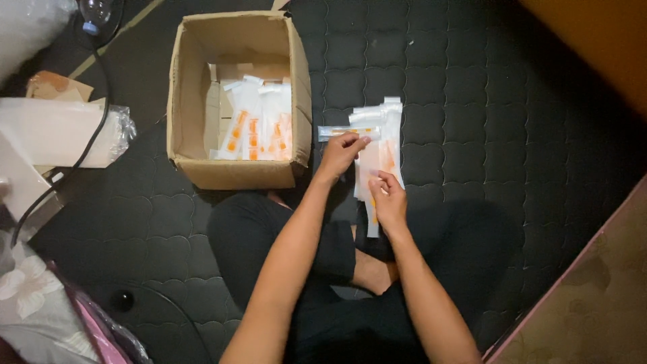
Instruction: The person, while sitting cross-legged, takes plastic-wrapped items from a stack and places them into a cardboard box.
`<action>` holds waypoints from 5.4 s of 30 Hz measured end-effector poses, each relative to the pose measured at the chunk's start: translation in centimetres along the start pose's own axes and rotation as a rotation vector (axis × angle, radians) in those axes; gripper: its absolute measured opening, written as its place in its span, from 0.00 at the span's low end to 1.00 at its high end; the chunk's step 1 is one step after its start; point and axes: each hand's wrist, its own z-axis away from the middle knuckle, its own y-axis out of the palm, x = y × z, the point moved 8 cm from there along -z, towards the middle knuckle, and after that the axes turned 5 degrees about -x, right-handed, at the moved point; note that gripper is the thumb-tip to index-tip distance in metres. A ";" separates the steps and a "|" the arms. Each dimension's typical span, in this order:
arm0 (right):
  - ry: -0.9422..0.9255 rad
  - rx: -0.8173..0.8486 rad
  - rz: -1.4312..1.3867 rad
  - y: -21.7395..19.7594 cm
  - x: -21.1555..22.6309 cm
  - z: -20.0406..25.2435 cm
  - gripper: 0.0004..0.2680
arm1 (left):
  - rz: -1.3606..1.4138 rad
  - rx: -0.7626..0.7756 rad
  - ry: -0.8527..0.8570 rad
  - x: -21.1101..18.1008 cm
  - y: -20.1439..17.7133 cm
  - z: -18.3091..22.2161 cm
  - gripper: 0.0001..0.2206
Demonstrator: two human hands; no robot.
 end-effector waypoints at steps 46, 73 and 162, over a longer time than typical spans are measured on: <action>-0.236 -0.114 0.900 2.6 2.1 -7.2 0.16 | -1.146 -0.399 0.624 -1.8 -2.2 -0.9 0.09; 0.289 -0.639 0.033 -3.7 -7.5 -12.8 0.16 | -1.158 -0.155 -0.134 -4.5 -24.2 -18.5 0.15; 0.198 -0.263 -0.663 -6.1 -0.7 -1.1 0.02 | 0.080 -0.473 -0.125 -0.4 -9.7 12.5 0.05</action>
